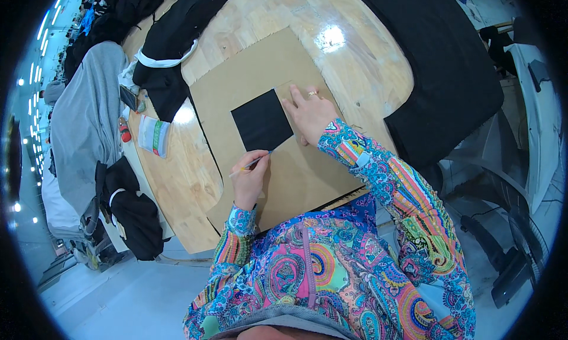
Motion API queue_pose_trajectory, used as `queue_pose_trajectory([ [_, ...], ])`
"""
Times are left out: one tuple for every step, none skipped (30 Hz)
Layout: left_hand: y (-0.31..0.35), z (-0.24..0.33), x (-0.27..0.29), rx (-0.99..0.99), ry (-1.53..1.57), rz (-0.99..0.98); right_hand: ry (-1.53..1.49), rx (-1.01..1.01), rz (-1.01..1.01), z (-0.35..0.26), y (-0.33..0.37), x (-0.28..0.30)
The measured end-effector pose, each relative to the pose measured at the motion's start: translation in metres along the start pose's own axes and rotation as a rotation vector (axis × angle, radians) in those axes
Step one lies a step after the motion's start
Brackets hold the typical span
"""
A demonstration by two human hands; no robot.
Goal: The person uses a cardboard template and a pencil to trace shapes onto black fabric layers. They repeatedly position the template, trace the outline, and then lift the template to reveal the marked fabric. The person handles the fabric and template throughout the process.
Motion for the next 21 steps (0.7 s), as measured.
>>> queue_pose_trajectory([
  [0.000, -0.001, 0.000, 0.002, -0.003, 0.003, -0.003, -0.001, -0.004, 0.000, 0.000, 0.000],
  [0.000, -0.002, 0.001, 0.004, -0.006, 0.005, -0.005, -0.002, -0.008, -0.001, -0.001, 0.000],
  [0.001, -0.002, 0.001, -0.003, -0.012, 0.006, -0.008, -0.004, -0.011, -0.001, -0.001, 0.000],
  [0.001, -0.001, 0.002, -0.010, -0.018, 0.007, -0.007, -0.002, -0.009, -0.002, -0.001, 0.000],
  [0.001, 0.000, 0.002, -0.017, -0.024, 0.008, -0.007, -0.001, -0.006, -0.001, -0.001, 0.000],
  [0.001, 0.000, 0.003, -0.016, -0.008, 0.002, -0.006, 0.000, -0.004, -0.001, -0.001, -0.001],
  [0.001, 0.003, 0.002, -0.020, 0.010, -0.008, -0.001, -0.006, -0.009, 0.000, 0.000, -0.001],
  [-0.001, 0.004, 0.001, -0.024, 0.028, -0.019, 0.004, -0.013, -0.013, 0.001, 0.000, 0.000],
  [-0.004, 0.006, 0.000, -0.031, 0.082, -0.013, 0.008, -0.021, -0.019, 0.002, 0.001, 0.000],
  [-0.008, 0.006, 0.001, -0.033, 0.132, 0.004, 0.006, -0.015, -0.019, 0.001, 0.000, 0.000],
  [-0.013, 0.007, 0.002, -0.035, 0.181, 0.019, 0.003, -0.010, -0.020, 0.000, -0.002, 0.000],
  [-0.022, 0.009, -0.001, -0.026, 0.242, 0.038, -0.001, -0.006, -0.020, -0.001, -0.003, -0.001],
  [-0.034, 0.012, -0.004, -0.019, 0.306, 0.058, 0.018, -0.014, -0.023, -0.002, -0.004, 0.001],
  [-0.047, 0.015, -0.009, -0.014, 0.369, 0.078, 0.035, -0.023, -0.025, -0.004, -0.005, 0.002],
  [-0.060, 0.017, -0.014, -0.023, 0.394, 0.108, 0.052, -0.031, -0.026, -0.005, -0.007, 0.003],
  [-0.073, 0.022, -0.022, -0.036, 0.424, 0.134, 0.093, -0.032, -0.031, -0.007, -0.007, 0.005],
  [-0.083, 0.024, -0.028, -0.046, 0.452, 0.159, 0.130, -0.033, -0.038, -0.007, -0.010, 0.004],
  [-0.092, 0.025, -0.032, -0.051, 0.395, 0.169, 0.167, -0.033, -0.045, -0.007, -0.011, 0.002],
  [-0.098, 0.025, -0.035, -0.054, 0.337, 0.178, 0.144, -0.035, -0.036, -0.007, -0.013, 0.000],
  [-0.101, 0.025, -0.037, -0.057, 0.278, 0.188, 0.122, -0.037, -0.027, -0.006, -0.015, -0.003],
  [-0.102, 0.024, -0.039, -0.061, 0.271, 0.201, 0.099, -0.038, -0.017, -0.006, -0.016, -0.004],
])
Point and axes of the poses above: each hand's wrist, its own y-axis away from the middle knuckle, its own x-axis out of the back of the hand, z = x × y, the point moved 4 cm from there along -y, towards the middle knuckle, and after that the axes turned 11 degrees about -y, right-handed, at the moved point
